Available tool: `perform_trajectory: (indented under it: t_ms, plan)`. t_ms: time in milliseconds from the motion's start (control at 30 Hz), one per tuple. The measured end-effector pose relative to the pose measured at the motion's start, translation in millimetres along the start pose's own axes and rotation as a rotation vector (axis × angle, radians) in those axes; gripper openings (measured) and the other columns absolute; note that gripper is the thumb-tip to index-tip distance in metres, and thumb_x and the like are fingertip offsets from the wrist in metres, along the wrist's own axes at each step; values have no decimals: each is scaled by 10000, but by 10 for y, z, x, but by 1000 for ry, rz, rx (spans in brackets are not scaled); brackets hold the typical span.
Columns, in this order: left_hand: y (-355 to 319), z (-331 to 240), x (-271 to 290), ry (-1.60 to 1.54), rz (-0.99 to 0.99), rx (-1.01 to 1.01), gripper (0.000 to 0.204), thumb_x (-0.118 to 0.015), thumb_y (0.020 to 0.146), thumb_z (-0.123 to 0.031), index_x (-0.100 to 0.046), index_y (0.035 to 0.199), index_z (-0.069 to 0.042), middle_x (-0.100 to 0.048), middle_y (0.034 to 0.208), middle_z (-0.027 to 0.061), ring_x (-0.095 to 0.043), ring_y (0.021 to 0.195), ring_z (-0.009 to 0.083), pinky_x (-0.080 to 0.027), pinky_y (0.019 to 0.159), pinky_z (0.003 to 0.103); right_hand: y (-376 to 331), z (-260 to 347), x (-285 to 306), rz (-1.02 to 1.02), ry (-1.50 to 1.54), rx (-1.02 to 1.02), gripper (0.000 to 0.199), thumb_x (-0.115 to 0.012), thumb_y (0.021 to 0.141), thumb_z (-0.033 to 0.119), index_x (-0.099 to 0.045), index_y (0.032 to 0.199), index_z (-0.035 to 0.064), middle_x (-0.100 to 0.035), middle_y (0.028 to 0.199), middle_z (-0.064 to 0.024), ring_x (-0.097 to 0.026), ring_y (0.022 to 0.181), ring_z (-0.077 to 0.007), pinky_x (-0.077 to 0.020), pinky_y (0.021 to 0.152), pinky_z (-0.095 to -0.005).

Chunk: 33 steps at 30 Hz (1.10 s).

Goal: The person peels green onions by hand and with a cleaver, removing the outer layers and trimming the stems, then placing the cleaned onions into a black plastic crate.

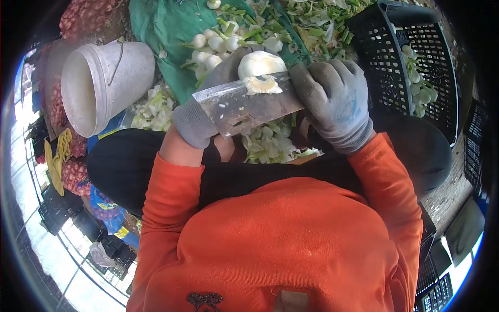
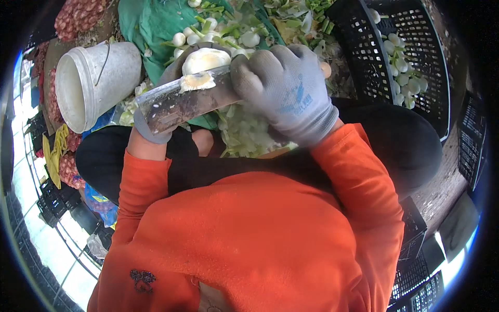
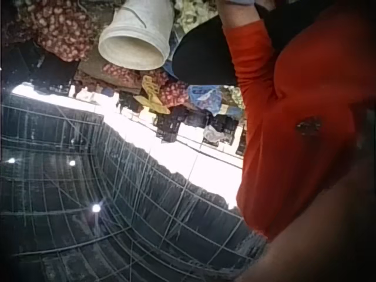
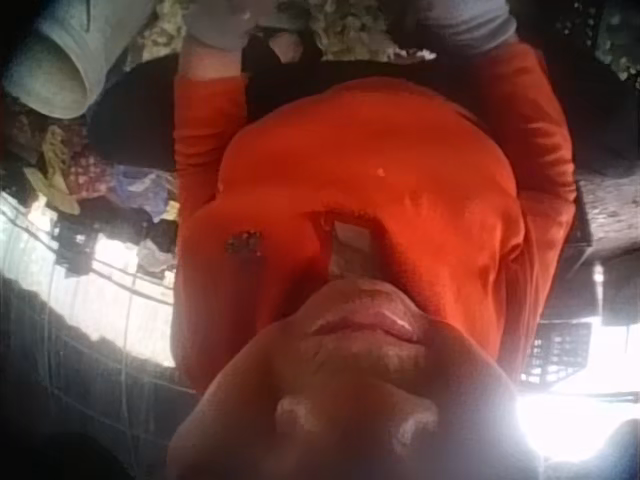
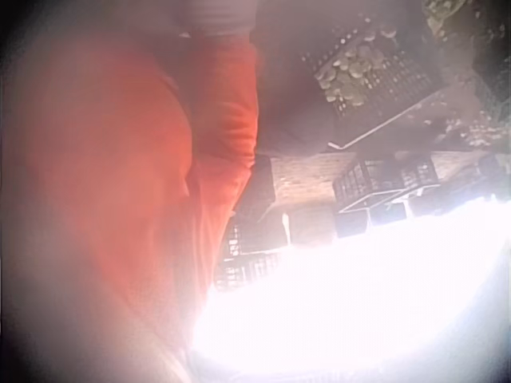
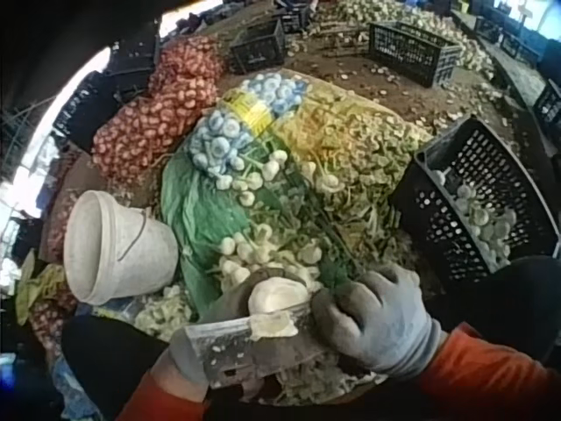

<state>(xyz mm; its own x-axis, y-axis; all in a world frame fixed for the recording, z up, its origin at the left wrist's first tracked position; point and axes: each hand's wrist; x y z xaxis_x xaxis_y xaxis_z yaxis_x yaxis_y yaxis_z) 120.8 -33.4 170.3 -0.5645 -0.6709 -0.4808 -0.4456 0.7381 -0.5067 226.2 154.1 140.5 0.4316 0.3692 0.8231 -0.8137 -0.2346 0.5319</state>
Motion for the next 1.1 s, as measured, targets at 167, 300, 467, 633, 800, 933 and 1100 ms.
perform_trajectory:
  t_ms: [167,300,467,633,800,933,1100]
  plan:
    - [-45,-63,-61,844,46,-317,484,-704,774,-213,-561,1202,-38,-606,1079,73,-583,984,192,-473,881,319,-43,-266,-134,-66,-134,-11,293,-617,717,180,-584,1003,126,-546,825,-13,-586,729,-217,-453,662,-381]
    - [-118,-142,-209,483,-80,-146,621,-803,698,-256,-542,1194,11,-617,1031,46,-585,935,140,-478,842,286,-68,-816,-213,17,-248,-421,115,-606,846,133,-606,954,92,-615,825,-114,-612,740,-323,-494,633,-413]
    - [122,-29,466,584,-316,-204,699,-799,715,-337,-510,1243,17,-622,1078,73,-604,975,153,-487,844,290,-61,-514,63,-137,208,-721,198,-589,887,128,-567,1046,12,-574,755,-195,-606,683,-354,-467,599,-429]
    - [368,207,1513,1177,-792,-49,751,-733,749,-452,-490,1268,34,-597,1168,187,-590,1076,280,-457,942,370,220,-397,812,-70,930,-1416,354,-609,877,226,-581,1128,-23,-591,736,-40,-540,564,-109,-404,511,-233]
    - [970,-18,1162,1597,-854,-72,599,-675,760,-404,-549,1247,-78,-590,1197,203,-567,1130,345,-447,956,425,17,-560,893,-420,803,-1339,384,-609,878,243,-564,1144,-30,-550,687,-27,-503,558,-95,-363,518,-201]
    - [1826,-205,904,1522,-665,-247,468,-651,800,-351,-594,1180,-84,-610,1191,181,-588,1093,349,-458,932,427,104,-653,980,-372,956,-1489,290,-621,866,208,-569,1055,-6,-555,693,-23,-475,559,-90,-354,524,-197]
    - [3095,-187,555,1535,-578,-175,547,-607,845,-429,-565,1254,-68,-594,1255,185,-569,1151,350,-458,958,415,236,-695,804,-459,916,-1588,209,-602,834,217,-548,946,48,-482,674,-1,-398,542,-59,-275,492,-197]
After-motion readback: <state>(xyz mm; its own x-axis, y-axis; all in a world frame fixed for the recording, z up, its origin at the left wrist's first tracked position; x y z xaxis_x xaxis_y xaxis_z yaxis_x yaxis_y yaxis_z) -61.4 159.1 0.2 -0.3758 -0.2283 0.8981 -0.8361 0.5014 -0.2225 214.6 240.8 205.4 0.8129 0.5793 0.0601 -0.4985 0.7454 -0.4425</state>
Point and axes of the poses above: each hand's wrist, its own y-axis towards the middle knuckle, its own x-axis out of the back of the hand, z = x × y
